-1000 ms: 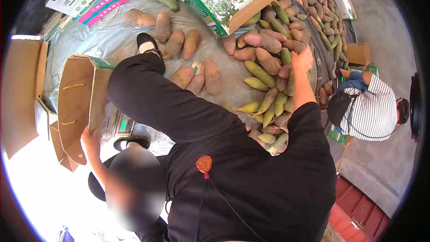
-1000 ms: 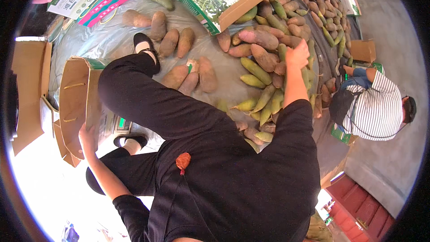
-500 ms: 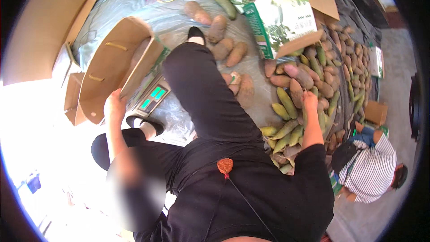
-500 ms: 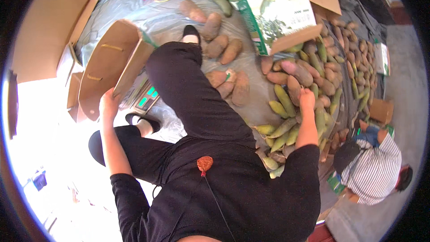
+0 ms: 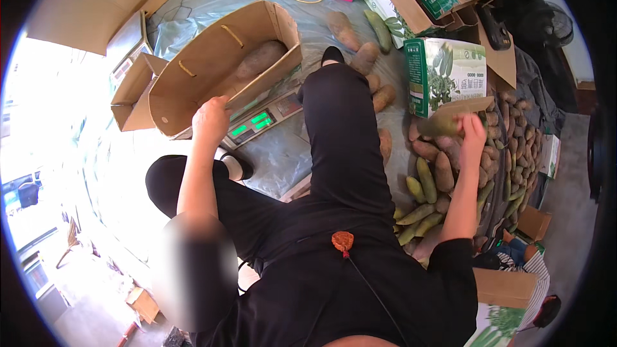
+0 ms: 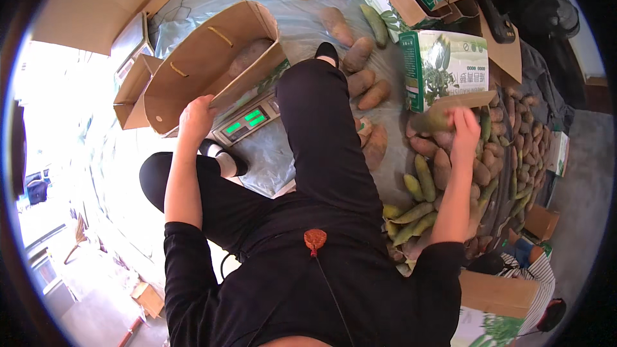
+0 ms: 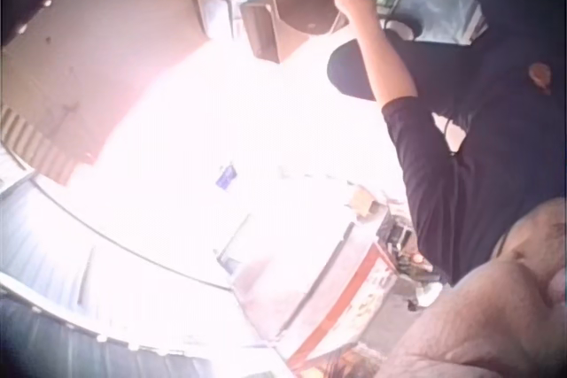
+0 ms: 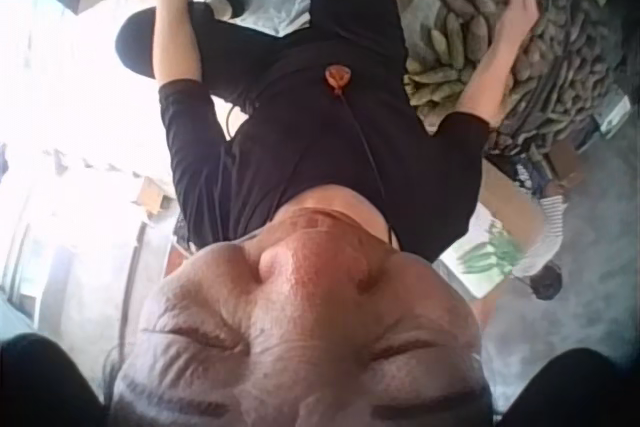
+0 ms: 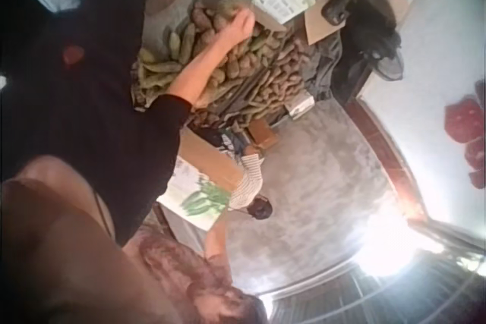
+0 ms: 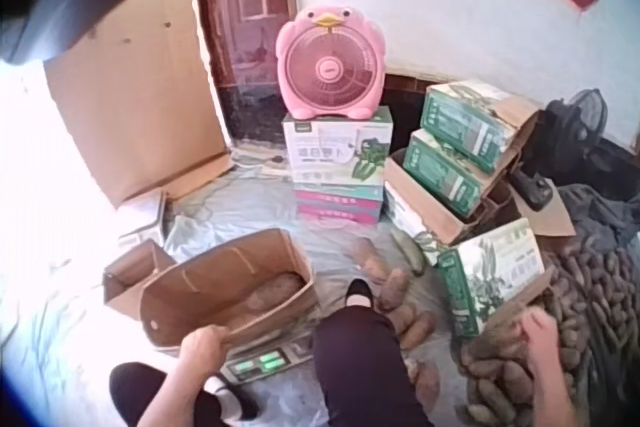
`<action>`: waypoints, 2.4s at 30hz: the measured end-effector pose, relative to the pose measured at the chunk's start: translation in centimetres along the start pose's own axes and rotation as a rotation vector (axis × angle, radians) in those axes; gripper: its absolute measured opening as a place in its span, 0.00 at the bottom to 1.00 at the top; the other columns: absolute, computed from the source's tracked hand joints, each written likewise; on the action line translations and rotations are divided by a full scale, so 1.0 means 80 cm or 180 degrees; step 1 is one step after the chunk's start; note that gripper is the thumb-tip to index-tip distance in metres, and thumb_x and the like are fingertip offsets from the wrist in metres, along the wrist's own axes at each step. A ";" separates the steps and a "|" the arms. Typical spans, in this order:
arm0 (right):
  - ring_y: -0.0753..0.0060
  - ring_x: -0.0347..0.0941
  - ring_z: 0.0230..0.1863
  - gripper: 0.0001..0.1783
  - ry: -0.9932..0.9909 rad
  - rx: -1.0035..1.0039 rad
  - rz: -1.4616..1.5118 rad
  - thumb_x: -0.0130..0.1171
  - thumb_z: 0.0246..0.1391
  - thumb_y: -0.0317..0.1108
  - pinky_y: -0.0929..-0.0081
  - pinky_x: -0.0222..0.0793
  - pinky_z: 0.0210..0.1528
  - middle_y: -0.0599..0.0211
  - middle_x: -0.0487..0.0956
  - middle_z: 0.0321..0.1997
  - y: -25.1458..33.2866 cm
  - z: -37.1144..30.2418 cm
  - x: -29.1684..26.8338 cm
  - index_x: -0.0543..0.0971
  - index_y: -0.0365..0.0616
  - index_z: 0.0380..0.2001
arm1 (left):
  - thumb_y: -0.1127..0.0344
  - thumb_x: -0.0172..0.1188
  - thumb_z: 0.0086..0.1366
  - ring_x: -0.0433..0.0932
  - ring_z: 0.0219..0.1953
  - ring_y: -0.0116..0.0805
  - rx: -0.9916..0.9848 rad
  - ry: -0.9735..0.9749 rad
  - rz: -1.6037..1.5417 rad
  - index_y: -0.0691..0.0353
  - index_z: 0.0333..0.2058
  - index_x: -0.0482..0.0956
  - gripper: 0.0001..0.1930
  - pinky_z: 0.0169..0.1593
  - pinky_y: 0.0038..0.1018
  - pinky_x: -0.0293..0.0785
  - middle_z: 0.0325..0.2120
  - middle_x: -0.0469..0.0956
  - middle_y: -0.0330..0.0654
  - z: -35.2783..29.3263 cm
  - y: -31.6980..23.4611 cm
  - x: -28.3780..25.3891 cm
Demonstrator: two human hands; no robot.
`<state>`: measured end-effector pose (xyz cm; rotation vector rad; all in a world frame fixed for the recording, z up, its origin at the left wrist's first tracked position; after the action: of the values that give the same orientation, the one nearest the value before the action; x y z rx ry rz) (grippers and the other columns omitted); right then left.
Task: The recorder is weighing produce, putting them into paper bags, and then placing the bags into cardboard boxes for packaging.
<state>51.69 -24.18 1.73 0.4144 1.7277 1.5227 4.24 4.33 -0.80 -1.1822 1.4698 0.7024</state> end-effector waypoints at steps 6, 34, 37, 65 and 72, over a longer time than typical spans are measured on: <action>0.82 0.66 0.30 0.11 0.0796 -0.1154 0.0477 0.49 0.58 0.32 0.85 0.59 0.35 0.75 0.71 0.23 0.210 0.069 0.138 0.75 0.35 0.27 | 0.69 0.56 0.54 0.76 0.39 0.50 0.0121 -0.0109 0.0020 0.61 0.34 0.76 0.08 0.42 0.42 0.72 0.32 0.77 0.49 -0.002 0.003 -0.003; 0.77 0.73 0.39 0.16 0.2343 -0.0945 -0.0048 0.56 0.52 0.39 0.78 0.67 0.42 0.67 0.79 0.37 0.192 0.086 0.304 0.77 0.40 0.41 | 0.69 0.57 0.52 0.74 0.41 0.54 0.0360 0.0035 -0.0117 0.65 0.40 0.75 0.15 0.44 0.42 0.69 0.35 0.76 0.56 0.005 0.005 0.003; 0.80 0.72 0.39 0.18 0.1798 -0.0212 -0.0049 0.55 0.54 0.39 0.79 0.66 0.41 0.70 0.78 0.38 0.117 0.084 0.217 0.75 0.40 0.45 | 0.69 0.57 0.52 0.74 0.41 0.54 0.0340 0.0116 -0.0226 0.64 0.39 0.75 0.14 0.43 0.42 0.69 0.34 0.76 0.56 0.006 -0.003 0.001; 0.62 0.60 0.57 0.24 0.2418 0.1649 -0.4707 0.57 0.47 0.32 0.55 0.60 0.53 0.66 0.68 0.52 -0.296 -0.185 0.023 0.68 0.53 0.50 | 0.72 0.54 0.54 0.76 0.34 0.53 0.0297 0.0081 -0.0440 0.66 0.37 0.75 0.11 0.38 0.39 0.69 0.28 0.76 0.56 0.001 -0.011 0.002; 0.64 0.60 0.56 0.21 0.2521 0.1414 -0.5370 0.56 0.48 0.30 0.45 0.52 0.54 0.68 0.69 0.50 -0.318 -0.194 -0.009 0.71 0.54 0.48 | 0.71 0.54 0.53 0.76 0.37 0.53 0.0148 0.0154 -0.0451 0.63 0.39 0.75 0.13 0.40 0.39 0.69 0.31 0.77 0.54 0.006 0.001 0.006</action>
<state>47.16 -41.18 -22.35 -1.3297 1.9119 -0.0259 4.37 4.66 -1.38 -1.2615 1.4194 0.5438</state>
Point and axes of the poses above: each hand's wrist, its own z-axis towards the middle knuckle, its own x-axis out of the palm, y = z × x, the point moved 6 cm from there along z, towards the middle knuckle
